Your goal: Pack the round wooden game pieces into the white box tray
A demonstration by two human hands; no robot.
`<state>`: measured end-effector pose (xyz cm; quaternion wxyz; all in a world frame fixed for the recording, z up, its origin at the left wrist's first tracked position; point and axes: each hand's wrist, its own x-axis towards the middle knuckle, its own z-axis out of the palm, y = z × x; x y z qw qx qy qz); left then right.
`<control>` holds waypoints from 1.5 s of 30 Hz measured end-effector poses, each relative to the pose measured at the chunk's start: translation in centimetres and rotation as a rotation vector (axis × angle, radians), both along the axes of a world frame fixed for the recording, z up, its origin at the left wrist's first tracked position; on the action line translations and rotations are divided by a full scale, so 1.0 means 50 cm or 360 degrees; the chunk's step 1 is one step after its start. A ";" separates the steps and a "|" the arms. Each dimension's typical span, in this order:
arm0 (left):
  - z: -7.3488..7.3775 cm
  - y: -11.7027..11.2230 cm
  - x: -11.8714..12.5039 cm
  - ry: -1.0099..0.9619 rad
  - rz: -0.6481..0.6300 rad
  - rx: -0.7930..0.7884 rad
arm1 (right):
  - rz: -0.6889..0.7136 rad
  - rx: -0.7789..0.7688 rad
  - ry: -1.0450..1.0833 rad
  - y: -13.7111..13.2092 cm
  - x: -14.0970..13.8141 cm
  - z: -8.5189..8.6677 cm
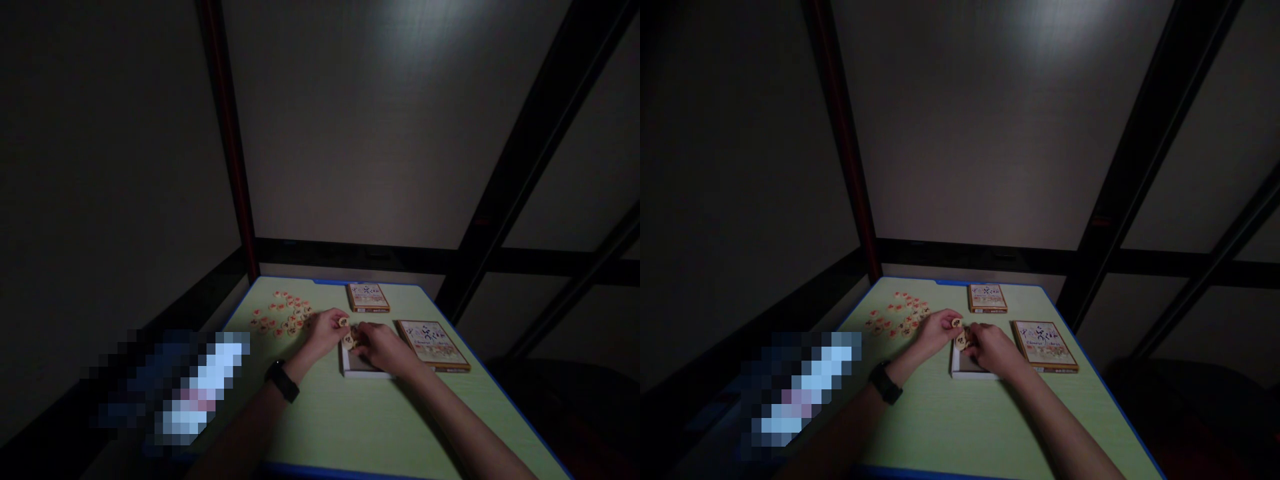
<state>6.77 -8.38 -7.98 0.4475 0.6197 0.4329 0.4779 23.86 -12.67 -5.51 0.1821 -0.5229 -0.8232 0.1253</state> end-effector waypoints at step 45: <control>0.026 -0.020 -0.011 0.0893 0.0160 0.0303 | 0.0188 -0.0164 0.0148 0.010 0.024 0.018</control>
